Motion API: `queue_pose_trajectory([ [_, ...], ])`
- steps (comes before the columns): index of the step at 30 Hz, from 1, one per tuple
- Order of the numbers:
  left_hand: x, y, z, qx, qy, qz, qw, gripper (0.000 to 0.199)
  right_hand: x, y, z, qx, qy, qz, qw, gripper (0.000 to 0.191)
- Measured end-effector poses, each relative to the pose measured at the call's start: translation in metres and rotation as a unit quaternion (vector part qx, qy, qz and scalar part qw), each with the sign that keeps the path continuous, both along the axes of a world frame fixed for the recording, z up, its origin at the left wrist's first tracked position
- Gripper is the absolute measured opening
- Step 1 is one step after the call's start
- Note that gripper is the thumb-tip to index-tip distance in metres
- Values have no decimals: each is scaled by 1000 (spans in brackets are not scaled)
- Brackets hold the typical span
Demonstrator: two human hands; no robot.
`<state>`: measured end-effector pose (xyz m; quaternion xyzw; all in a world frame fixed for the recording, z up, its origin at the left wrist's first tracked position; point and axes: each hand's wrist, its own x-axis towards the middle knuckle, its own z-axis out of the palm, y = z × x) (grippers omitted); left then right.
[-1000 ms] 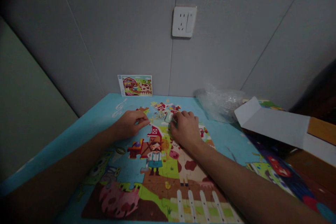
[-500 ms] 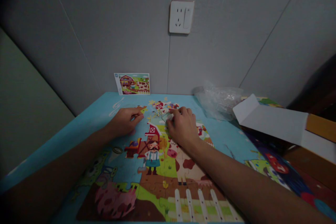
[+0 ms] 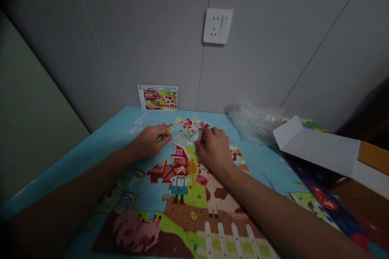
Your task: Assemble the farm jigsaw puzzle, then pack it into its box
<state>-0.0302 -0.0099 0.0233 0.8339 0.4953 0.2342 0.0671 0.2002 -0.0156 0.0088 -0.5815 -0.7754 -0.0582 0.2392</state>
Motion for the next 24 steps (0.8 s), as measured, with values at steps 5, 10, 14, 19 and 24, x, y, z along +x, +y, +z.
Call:
queue_pose_trajectory([
  [5, 0, 0, 2, 15, -10, -9, 1000, 22, 2, 2, -3, -17, 105, 59, 993, 44],
  [10, 2, -4, 1, 7, -33, -85, 996, 20, 0, -2, 0, -26, 148, 58, 987, 33],
  [14, 5, -7, -1, -8, -64, -128, 990, 27, -4, -10, 3, -16, 190, 134, 972, 16],
  [19, 8, -7, 3, -69, -120, -89, 986, 21, -7, -15, 2, -102, 213, 274, 932, 22],
  [24, 2, 0, 5, -67, -179, 18, 981, 29, -2, -5, -3, -32, 231, 151, 961, 22],
])
